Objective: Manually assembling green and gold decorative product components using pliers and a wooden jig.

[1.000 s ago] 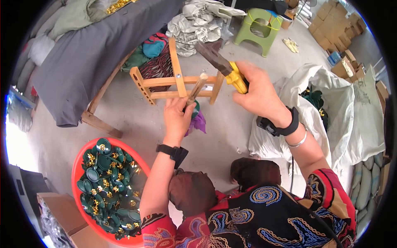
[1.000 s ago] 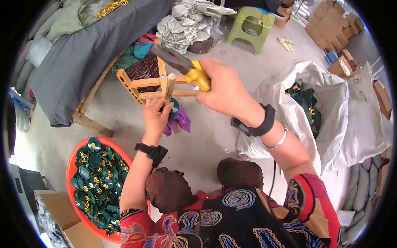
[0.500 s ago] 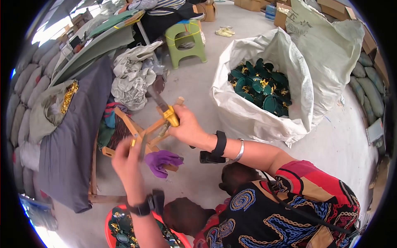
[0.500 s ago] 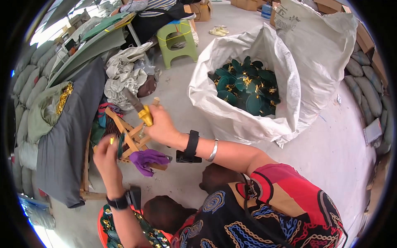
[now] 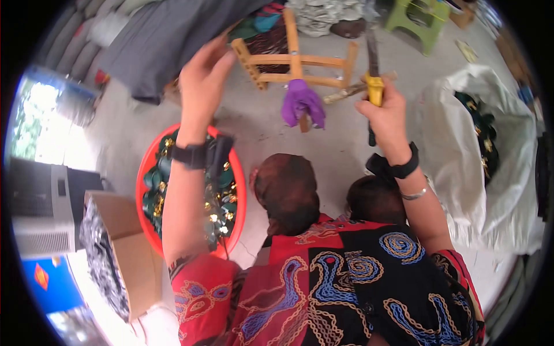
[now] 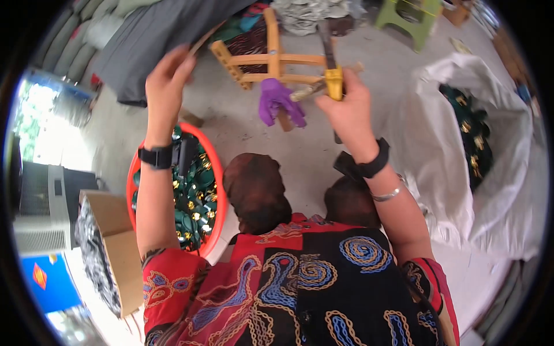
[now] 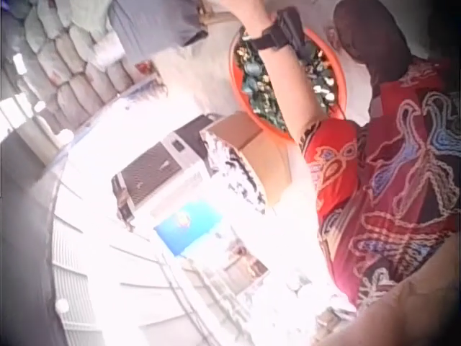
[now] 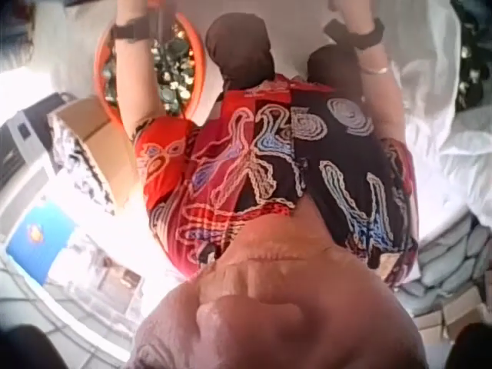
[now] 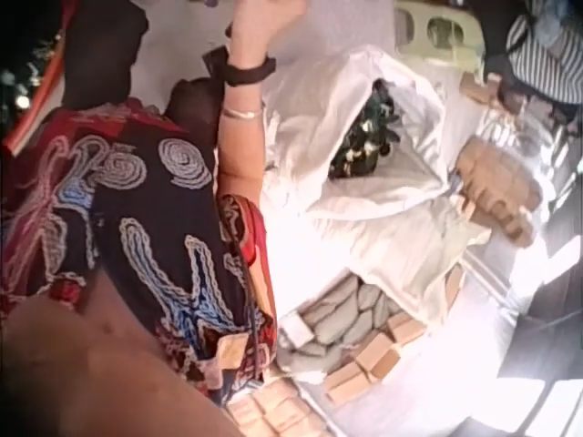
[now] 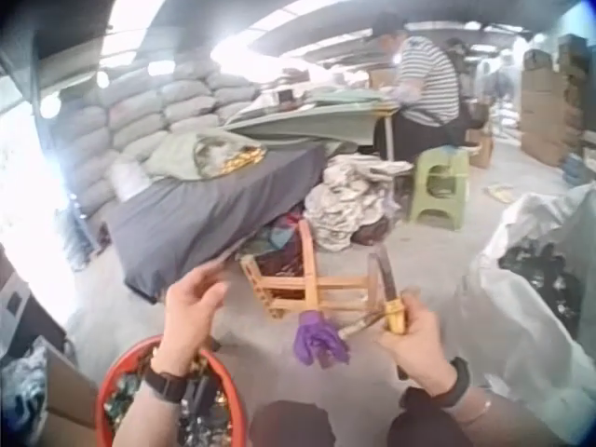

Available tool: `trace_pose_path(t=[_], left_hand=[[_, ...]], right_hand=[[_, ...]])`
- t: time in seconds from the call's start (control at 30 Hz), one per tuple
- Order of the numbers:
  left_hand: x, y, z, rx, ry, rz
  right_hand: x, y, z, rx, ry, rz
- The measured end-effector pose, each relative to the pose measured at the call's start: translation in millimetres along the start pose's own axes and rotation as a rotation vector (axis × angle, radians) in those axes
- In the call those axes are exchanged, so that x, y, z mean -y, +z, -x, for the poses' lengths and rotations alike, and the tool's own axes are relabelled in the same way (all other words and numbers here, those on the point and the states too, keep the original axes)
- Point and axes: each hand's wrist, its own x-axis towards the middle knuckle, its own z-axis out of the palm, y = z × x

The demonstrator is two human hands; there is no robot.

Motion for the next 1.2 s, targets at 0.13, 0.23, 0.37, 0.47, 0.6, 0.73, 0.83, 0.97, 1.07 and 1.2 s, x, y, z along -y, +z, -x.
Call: trace_pose_path(t=[0.13,0.23,0.37,0.47,0.6,0.73,0.83,0.97,1.07,1.2], left_hand=[[136.2,-110.9,132.8,-0.065,-0.352,-0.595],[177.8,-119.0,216.6,0.028,-0.477,-0.61],[217.4,-81.2,255.7,0.171,-0.384,-0.818],[236.1,-54.5,264.2,0.215,-0.48,-0.888],[247.2,-47.6,263.9,0.03,-0.441,-0.932],[230.8,-66.7,240.8,-0.228,-0.498,-0.472],[191.6,-62.3,190.6,-0.257,-0.569,-0.07],[118.7,-21.1,103.1,-0.099,-0.28,0.026],[91.5,31.9,54.9,0.044,0.105,-0.137],[95.8,91.2,33.9,0.166,0.264,-0.233]], right_hand=[[-1.6,32.9,6.9,0.126,0.122,-0.044],[5.8,47.1,13.4,0.202,0.153,-0.082],[-0.3,63.2,21.1,0.256,0.162,-0.046],[-0.2,63.6,21.7,0.261,0.131,0.003],[4.9,62.1,20.0,0.267,0.179,-0.011],[6.8,59.1,16.1,0.239,0.193,-0.098],[2.8,53.3,9.4,0.208,0.199,-0.072],[5.8,58.5,-3.0,0.226,0.181,-0.031],[11.0,55.4,-15.0,0.203,0.012,0.117],[31.7,61.4,-26.8,0.142,-0.095,0.164]])
